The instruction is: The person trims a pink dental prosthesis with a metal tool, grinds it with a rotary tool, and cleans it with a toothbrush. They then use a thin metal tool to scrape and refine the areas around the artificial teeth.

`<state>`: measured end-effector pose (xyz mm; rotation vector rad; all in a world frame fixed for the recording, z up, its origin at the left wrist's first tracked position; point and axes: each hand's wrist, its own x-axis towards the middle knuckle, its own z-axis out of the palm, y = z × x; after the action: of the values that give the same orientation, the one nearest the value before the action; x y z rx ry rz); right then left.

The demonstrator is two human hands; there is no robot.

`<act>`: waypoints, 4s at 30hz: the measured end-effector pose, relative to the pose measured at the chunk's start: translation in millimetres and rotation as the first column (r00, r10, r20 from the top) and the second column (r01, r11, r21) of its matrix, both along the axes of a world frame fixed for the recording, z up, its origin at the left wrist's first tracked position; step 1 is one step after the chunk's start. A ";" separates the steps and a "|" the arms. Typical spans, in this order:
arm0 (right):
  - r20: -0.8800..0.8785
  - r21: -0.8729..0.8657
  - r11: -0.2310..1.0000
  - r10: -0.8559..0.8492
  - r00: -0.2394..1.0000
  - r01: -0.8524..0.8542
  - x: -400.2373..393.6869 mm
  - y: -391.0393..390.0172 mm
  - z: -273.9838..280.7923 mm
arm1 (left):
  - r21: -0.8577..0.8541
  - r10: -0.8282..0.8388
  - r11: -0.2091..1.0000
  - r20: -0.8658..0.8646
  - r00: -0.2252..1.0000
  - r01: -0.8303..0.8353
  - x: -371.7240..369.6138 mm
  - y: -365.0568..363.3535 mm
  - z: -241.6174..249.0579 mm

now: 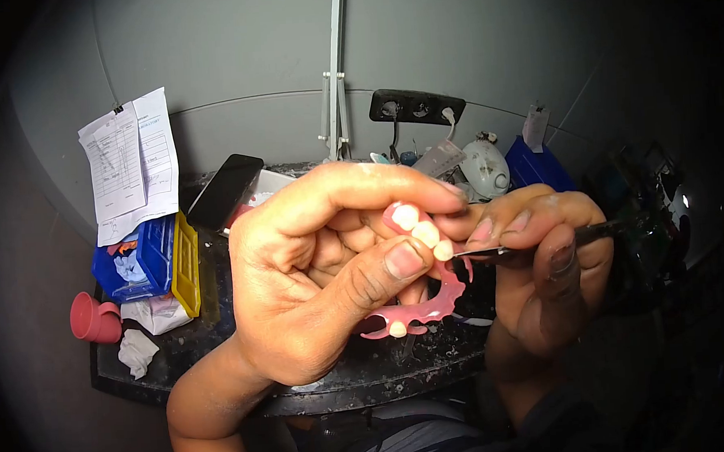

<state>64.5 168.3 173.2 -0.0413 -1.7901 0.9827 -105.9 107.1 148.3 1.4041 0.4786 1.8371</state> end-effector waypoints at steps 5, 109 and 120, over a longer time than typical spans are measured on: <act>0.013 0.006 1.000 0.020 1.000 -0.020 1.8 2.4 -0.7 | 0.036 0.049 0.998 0.002 0.999 -0.049 2.9 1.5 0.2; -0.003 -0.051 0.998 -0.025 1.000 0.025 0.0 -7.1 -3.0 | -0.201 -0.104 0.972 0.086 0.991 0.119 1.6 -11.5 8.7; -0.036 -0.002 0.996 -0.092 0.995 0.092 -3.9 -8.9 -6.6 | -0.188 -0.091 0.977 0.082 0.992 0.105 1.6 -9.7 5.4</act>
<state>60.6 159.4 166.6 -0.1050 -1.7396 0.9130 -104.3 97.4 153.6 1.2056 0.5247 1.7081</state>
